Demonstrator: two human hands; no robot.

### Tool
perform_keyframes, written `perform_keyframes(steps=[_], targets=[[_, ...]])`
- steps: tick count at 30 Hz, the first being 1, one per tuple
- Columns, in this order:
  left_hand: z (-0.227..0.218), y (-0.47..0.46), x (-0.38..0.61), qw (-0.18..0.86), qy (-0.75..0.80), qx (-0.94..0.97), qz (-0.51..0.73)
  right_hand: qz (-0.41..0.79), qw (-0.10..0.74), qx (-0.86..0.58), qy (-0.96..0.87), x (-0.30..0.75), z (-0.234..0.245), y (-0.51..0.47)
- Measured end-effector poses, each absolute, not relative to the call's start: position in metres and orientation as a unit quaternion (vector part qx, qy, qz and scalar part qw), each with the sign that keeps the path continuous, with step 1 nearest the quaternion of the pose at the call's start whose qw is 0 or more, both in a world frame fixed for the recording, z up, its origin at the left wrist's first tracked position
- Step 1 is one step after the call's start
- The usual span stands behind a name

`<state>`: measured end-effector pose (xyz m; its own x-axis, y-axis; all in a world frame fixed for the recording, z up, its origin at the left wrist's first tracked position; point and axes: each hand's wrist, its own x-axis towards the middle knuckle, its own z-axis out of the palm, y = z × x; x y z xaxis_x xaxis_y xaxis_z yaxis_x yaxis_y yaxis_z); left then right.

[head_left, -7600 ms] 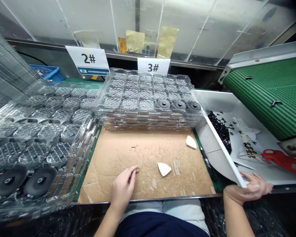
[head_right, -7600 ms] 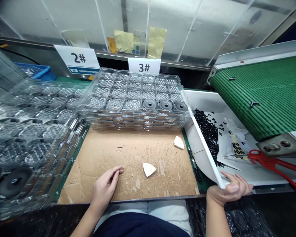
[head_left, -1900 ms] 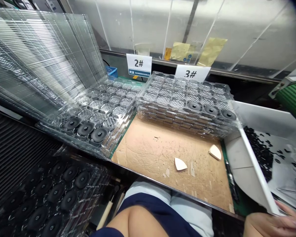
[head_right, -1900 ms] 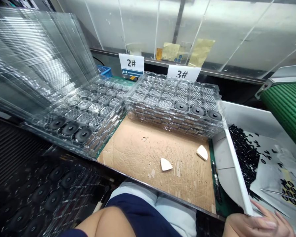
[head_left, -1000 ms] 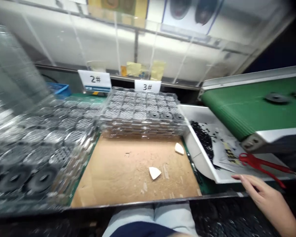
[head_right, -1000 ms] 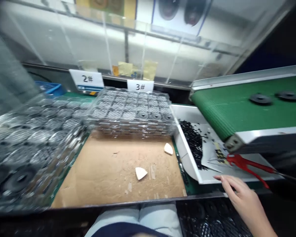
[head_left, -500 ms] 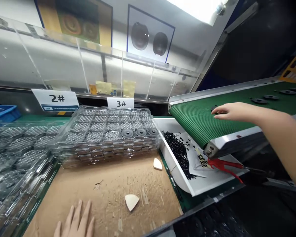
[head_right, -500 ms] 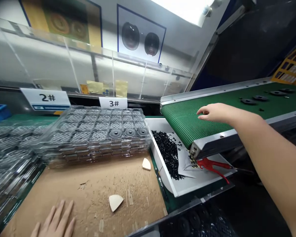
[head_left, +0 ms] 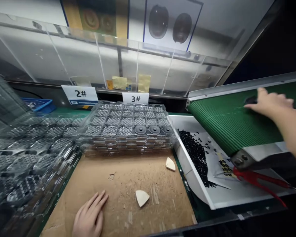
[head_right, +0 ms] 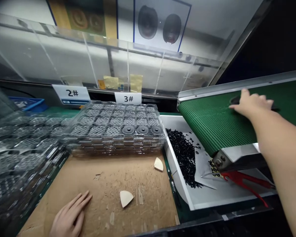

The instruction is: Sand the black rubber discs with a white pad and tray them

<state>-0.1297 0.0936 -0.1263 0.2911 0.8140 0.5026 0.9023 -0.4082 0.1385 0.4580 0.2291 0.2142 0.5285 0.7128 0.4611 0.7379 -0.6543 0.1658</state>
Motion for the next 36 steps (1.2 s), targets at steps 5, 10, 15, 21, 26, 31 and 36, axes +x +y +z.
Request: perform_keyframes(steps=[5, 10, 15, 21, 26, 31, 36], targets=[[-0.103, 0.089, -0.119, -0.089, -0.602, -0.737, -0.293, -0.340, 0.223, -0.743, -0.532, 0.413, 0.234, 0.232], [-0.064, 0.085, -0.100, -0.356, -0.645, -0.560, -0.379, -0.173, 0.161, -0.449, -0.862, 0.299, 0.177, 0.173], [-0.037, 0.048, -0.054, -0.650, -0.428, -0.485, -0.400, 0.060, 0.158, -0.357, -0.919, 0.204, 0.051, 0.059], [-0.042, 0.017, -0.030, -0.838, -0.257, -0.341, -0.340, 0.177, 0.304, -0.489, -0.798, 0.163, -0.032, -0.005], [-0.040, 0.027, -0.051, -0.847, -0.294, -0.258, -0.359, 0.212, 0.331, -0.479, -0.785, 0.118, -0.024, 0.004], [-0.036, 0.030, -0.082, -0.804, -0.344, -0.150, -0.461, 0.210, 0.235, -0.513, -0.798, 0.099, -0.027, 0.033], [-0.047, 0.034, -0.117, -0.774, -0.341, -0.017, -0.533, 0.100, 0.196, -0.661, -0.718, 0.118, -0.075, 0.057]])
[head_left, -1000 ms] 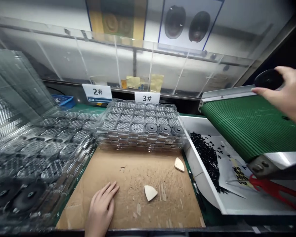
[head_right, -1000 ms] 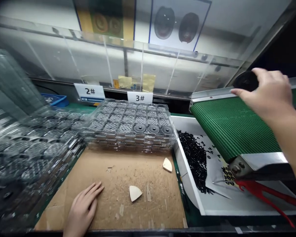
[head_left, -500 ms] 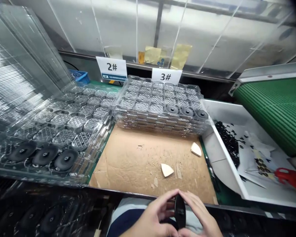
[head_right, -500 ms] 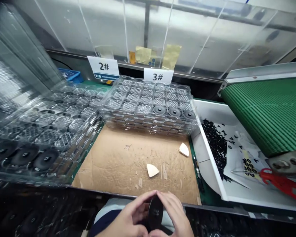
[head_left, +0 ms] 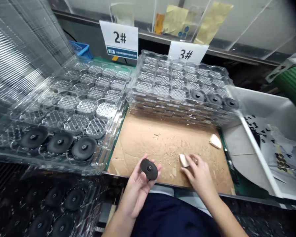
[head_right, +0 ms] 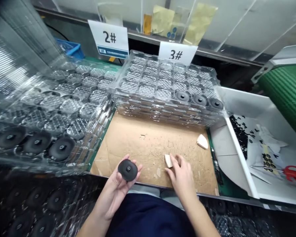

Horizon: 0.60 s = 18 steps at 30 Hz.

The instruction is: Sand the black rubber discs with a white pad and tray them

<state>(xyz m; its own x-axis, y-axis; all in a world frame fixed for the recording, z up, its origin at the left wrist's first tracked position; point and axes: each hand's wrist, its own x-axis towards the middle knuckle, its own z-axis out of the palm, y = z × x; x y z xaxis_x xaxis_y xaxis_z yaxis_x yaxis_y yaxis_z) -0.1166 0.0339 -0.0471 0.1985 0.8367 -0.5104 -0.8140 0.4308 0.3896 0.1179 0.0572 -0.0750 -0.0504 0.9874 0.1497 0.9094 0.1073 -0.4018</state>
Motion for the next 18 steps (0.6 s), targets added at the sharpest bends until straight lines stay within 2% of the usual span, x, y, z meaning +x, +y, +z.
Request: perform_keyframes(steps=[5, 14, 18], targets=[[-0.047, 0.042, -0.132, 0.763, 0.316, 0.014, 0.564, 0.117, 0.216, -0.680, -0.690, 0.127, -0.087, 0.078], [-0.031, 0.044, -0.127, 0.760, 0.331, 0.031, 0.558, 0.271, 0.258, -0.602, -0.705, 0.080, -0.059, 0.056], [-0.020, 0.044, -0.113, 0.768, 0.339, 0.052, 0.541, 0.312, 0.291, -0.588, -0.687, 0.065, -0.021, 0.062]])
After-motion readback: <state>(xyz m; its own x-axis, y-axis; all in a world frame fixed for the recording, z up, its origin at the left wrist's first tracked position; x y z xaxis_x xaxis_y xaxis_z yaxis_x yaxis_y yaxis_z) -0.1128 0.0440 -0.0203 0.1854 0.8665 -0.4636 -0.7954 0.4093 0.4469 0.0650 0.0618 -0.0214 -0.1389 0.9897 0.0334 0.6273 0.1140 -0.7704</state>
